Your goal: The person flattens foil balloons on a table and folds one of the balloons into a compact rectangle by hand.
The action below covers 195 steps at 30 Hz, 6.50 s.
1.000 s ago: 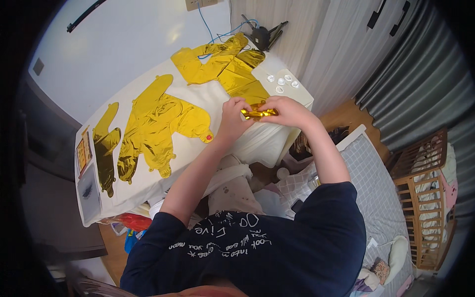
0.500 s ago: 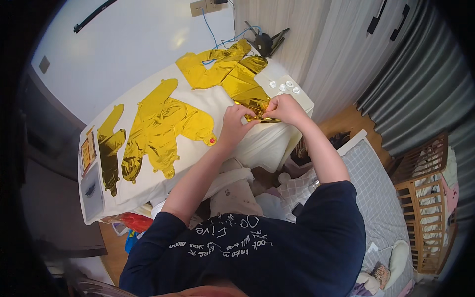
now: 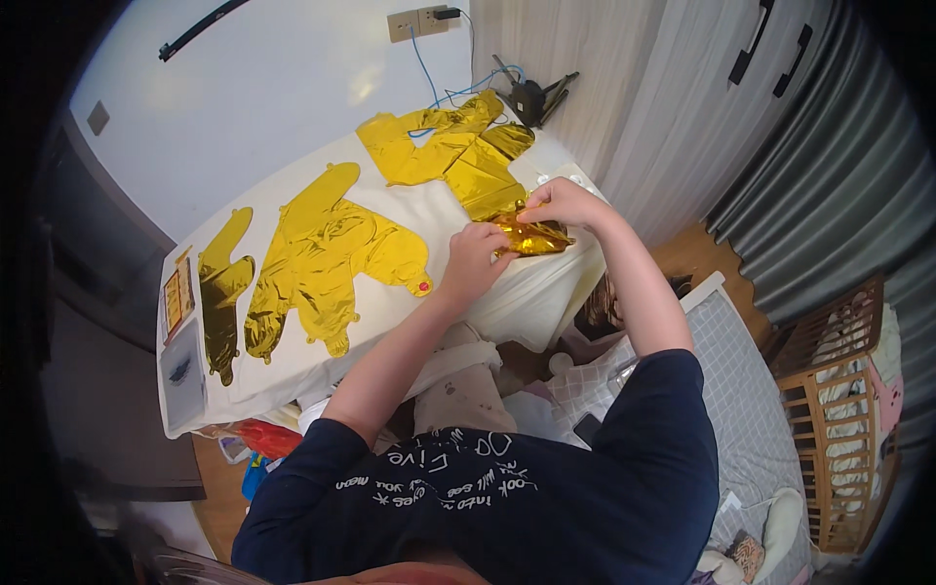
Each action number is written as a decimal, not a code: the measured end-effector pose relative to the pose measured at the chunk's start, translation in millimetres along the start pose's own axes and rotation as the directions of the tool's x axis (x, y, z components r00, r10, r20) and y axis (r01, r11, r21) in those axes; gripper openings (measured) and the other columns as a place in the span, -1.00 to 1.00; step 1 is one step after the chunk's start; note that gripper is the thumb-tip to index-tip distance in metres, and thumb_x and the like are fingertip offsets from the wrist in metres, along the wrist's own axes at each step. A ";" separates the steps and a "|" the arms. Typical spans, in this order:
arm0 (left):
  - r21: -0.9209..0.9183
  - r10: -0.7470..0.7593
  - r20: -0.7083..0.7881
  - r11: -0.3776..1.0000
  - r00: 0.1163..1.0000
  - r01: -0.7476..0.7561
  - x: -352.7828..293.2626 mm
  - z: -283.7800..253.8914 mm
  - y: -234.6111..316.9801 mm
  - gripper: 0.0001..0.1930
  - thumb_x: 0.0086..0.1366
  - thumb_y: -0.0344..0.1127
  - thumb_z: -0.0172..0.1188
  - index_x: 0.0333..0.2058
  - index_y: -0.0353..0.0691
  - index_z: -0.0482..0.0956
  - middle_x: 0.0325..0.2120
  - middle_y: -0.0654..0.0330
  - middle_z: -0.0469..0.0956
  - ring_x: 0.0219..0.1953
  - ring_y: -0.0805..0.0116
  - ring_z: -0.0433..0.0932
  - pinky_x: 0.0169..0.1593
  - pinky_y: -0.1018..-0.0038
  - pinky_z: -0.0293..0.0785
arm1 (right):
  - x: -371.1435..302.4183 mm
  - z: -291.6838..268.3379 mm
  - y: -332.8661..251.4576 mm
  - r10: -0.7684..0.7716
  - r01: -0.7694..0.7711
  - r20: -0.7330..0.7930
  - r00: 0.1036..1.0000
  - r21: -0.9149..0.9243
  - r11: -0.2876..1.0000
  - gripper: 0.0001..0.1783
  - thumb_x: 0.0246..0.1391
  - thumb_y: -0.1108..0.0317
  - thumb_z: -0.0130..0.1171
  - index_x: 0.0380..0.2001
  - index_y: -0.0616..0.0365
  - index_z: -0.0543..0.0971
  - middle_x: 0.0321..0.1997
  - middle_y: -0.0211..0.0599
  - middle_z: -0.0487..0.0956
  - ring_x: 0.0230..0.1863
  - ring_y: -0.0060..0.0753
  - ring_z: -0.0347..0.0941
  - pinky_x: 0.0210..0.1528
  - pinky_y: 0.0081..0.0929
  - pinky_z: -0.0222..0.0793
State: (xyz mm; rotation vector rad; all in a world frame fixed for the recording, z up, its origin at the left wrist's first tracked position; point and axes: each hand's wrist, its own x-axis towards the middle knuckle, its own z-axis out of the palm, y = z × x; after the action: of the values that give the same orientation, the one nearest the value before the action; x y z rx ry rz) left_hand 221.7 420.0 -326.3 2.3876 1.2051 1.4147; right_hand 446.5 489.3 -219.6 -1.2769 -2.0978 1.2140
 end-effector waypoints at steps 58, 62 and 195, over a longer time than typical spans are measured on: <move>0.444 -0.264 0.390 0.893 0.882 0.071 168.1 34.8 -134.5 -0.19 0.41 0.43 -0.09 0.36 -0.07 0.41 0.15 -0.05 0.52 0.22 0.08 0.45 0.24 0.17 0.36 | -162.0 150.2 -8.6 -0.713 0.647 -0.361 0.601 -0.304 0.699 -0.69 -0.19 0.51 0.51 -0.27 0.09 0.75 -0.14 -0.35 0.72 -0.14 -0.24 0.65 -0.12 -0.34 0.54; 0.050 -0.348 0.613 0.913 0.709 0.405 143.1 -18.3 -143.3 -0.35 0.46 0.30 0.02 0.19 -0.13 0.58 -0.02 -0.06 0.62 0.05 0.15 0.60 0.16 0.30 0.48 | -174.3 179.1 17.2 -0.532 0.541 -0.493 0.688 -0.140 0.829 -0.75 -0.12 0.63 0.46 -0.30 0.20 0.71 -0.16 -0.24 0.72 -0.17 -0.22 0.66 -0.15 -0.36 0.57; 0.411 -0.473 0.286 0.846 0.833 0.339 -120.4 -328.4 -196.5 -0.28 0.35 0.01 0.26 0.32 -0.35 0.35 0.37 -0.09 0.31 0.40 -0.10 0.26 0.44 0.19 0.20 | 9.3 319.1 -104.9 -0.498 0.404 -0.109 0.860 -0.451 0.796 -0.71 0.17 0.31 0.36 -0.03 0.05 0.71 0.19 -0.16 0.61 0.35 0.17 0.40 0.35 0.01 0.30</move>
State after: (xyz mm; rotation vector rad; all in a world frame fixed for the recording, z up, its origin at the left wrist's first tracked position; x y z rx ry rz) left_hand -177.3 379.2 -317.1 2.2409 1.8228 0.6126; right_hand 166.0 325.9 -306.3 -0.9140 -2.3736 0.4065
